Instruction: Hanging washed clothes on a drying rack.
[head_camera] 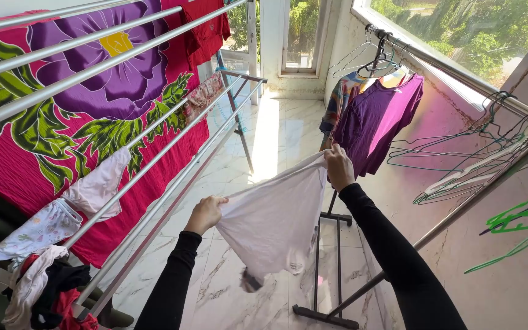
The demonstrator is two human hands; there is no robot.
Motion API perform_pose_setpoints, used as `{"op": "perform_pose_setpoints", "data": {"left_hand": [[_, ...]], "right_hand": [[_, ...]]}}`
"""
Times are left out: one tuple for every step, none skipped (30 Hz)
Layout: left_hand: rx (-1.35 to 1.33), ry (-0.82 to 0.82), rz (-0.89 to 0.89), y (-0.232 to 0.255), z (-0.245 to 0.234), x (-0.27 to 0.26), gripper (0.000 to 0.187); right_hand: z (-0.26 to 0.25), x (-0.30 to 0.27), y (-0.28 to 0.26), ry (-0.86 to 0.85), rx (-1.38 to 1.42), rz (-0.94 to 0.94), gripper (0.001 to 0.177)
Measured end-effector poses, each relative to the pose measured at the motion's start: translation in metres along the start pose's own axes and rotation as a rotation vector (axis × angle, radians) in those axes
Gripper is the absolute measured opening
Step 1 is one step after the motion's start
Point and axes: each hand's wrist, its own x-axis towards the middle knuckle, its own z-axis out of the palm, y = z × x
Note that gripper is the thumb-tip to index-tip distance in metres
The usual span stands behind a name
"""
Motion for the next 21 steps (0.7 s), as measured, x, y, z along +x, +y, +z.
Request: {"op": "perform_pose_setpoints", "data": {"left_hand": [[0.015, 0.127, 0.071, -0.003, 0.003, -0.003, 0.040], [0.017, 0.130, 0.075, 0.004, 0.000, -0.006, 0.040], [-0.191, 0.163, 0.097, 0.010, -0.003, -0.009, 0.044], [-0.401, 0.192, 0.118, 0.017, -0.005, -0.013, 0.049], [-0.400, 0.192, 0.122, 0.018, -0.005, -0.014, 0.049], [-0.647, 0.131, 0.054, 0.021, -0.005, -0.013, 0.041], [-0.893, 0.065, -0.017, 0.023, -0.005, -0.011, 0.034], [-0.894, 0.061, -0.009, 0.021, -0.003, -0.010, 0.034], [-0.914, 0.017, 0.000, 0.019, 0.000, -0.009, 0.024], [-0.934, -0.027, 0.008, 0.017, 0.003, -0.008, 0.017], [-0.935, -0.029, 0.015, 0.008, 0.006, -0.006, 0.017], [-0.707, -0.015, 0.080, 0.000, 0.008, -0.003, 0.011], [-0.479, 0.002, 0.142, -0.008, 0.010, 0.001, 0.010], [-0.479, 0.001, 0.147, -0.027, 0.019, 0.008, 0.010], [-0.122, 0.088, 0.074, -0.046, 0.027, 0.016, 0.020], [0.233, 0.173, -0.002, -0.066, 0.038, 0.021, 0.029], [0.230, 0.173, -0.001, -0.072, 0.028, 0.031, 0.029], [0.264, 0.265, 0.010, -0.078, 0.017, 0.042, 0.030], [0.299, 0.357, 0.020, -0.085, 0.006, 0.053, 0.031], [0.296, 0.365, 0.024, -0.057, -0.030, 0.061, 0.031], [0.292, 0.498, 0.071, -0.029, -0.065, 0.068, 0.030]], "right_hand": [[0.004, -0.002, 0.001, -0.013, 0.041, 0.092, 0.030], [0.000, -0.003, -0.003, -0.008, 0.040, 0.092, 0.030], [-0.003, -0.004, -0.006, -0.071, 0.117, 0.220, 0.044], [-0.006, -0.006, -0.010, -0.135, 0.193, 0.349, 0.059], [-0.012, -0.008, -0.015, -0.132, 0.192, 0.351, 0.059], [-0.018, -0.007, -0.019, -0.218, 0.210, 0.394, 0.080], [-0.024, -0.007, -0.022, -0.304, 0.228, 0.438, 0.101], [-0.008, -0.013, -0.009, -0.298, 0.224, 0.441, 0.101], [0.008, -0.018, 0.004, -0.361, 0.290, 0.349, 0.121], [0.025, -0.023, 0.017, -0.426, 0.354, 0.256, 0.140], [0.042, -0.033, 0.032, -0.420, 0.350, 0.258, 0.140], [0.060, -0.041, 0.048, -0.502, 0.359, 0.173, 0.121], [0.078, -0.048, 0.064, -0.582, 0.368, 0.087, 0.104], [0.088, -0.053, 0.070, -0.578, 0.365, 0.088, 0.104], [0.099, -0.058, 0.076, -0.582, 0.260, 0.112, 0.081], [0.108, -0.065, 0.083, -0.589, 0.154, 0.136, 0.067], [0.088, -0.052, 0.066, -0.590, 0.150, 0.136, 0.067], [0.069, -0.036, 0.050, -0.574, 0.129, 0.189, 0.065], [0.049, -0.020, 0.033, -0.557, 0.107, 0.241, 0.063], [0.032, 0.007, 0.029, -0.549, 0.104, 0.237, 0.063], [0.014, 0.035, 0.025, -0.367, 0.148, 0.197, 0.062]]}}
